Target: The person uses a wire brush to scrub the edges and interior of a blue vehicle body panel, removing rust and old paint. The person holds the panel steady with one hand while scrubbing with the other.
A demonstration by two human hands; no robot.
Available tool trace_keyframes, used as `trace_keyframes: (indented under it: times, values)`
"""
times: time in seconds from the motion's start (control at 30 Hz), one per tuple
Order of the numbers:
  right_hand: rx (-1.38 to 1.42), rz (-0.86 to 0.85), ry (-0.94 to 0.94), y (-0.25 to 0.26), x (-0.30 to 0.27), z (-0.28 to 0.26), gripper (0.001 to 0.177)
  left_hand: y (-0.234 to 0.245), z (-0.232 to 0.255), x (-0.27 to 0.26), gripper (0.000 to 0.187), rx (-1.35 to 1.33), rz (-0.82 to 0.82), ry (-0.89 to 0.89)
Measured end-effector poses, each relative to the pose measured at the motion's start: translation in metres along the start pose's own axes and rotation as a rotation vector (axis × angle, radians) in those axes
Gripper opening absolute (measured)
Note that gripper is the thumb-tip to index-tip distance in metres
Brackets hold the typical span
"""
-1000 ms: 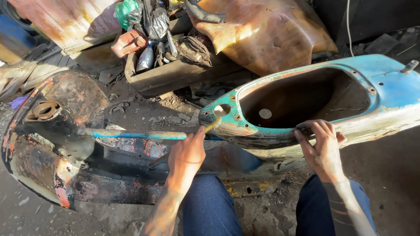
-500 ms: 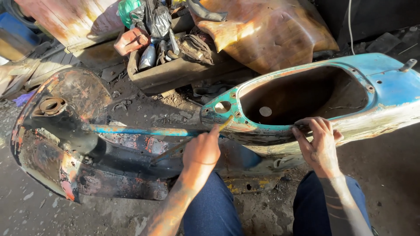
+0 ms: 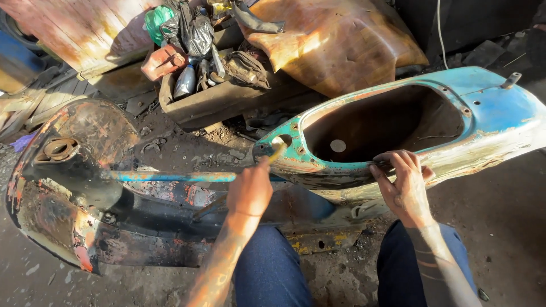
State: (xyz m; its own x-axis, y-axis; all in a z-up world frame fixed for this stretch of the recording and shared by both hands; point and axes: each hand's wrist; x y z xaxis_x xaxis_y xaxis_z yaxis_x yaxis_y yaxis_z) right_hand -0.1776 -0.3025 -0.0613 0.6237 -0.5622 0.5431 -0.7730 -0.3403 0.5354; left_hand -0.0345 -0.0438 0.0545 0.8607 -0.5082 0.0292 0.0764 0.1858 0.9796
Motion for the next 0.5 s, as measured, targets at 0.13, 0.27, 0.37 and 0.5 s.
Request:
trace_keyframes:
  times: [0.13, 0.27, 0.37, 0.5]
  values:
    - [0.01, 0.022, 0.006, 0.001, 0.0, -0.003, 0.026, -0.014, 0.001, -0.008, 0.045, -0.029, -0.134, -0.056]
    - [-0.02, -0.003, -0.012, 0.0, 0.002, 0.001, 0.026, 0.011, -0.014, -0.023, 0.043, -0.083, -0.07, 0.0]
    - [-0.023, -0.019, -0.041, 0.0, 0.004, 0.003, 0.025, 0.012, -0.035, -0.026, 0.042, -0.121, 0.059, 0.072]
    - [-0.013, -0.025, -0.021, 0.0, 0.004, 0.002, 0.024, 0.017, -0.056, -0.028, 0.044, -0.129, 0.095, 0.143]
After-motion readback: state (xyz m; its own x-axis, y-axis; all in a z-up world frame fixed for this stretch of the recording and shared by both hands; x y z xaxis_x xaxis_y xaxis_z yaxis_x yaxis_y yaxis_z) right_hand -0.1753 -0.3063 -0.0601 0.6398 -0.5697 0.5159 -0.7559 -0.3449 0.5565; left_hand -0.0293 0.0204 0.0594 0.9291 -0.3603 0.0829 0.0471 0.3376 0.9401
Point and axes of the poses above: each hand's wrist, its own x-axis towards the middle knuckle, its own y-axis out of the back of the hand, z = x × y, and after that the axes turned 2 degrees about z, right-handed
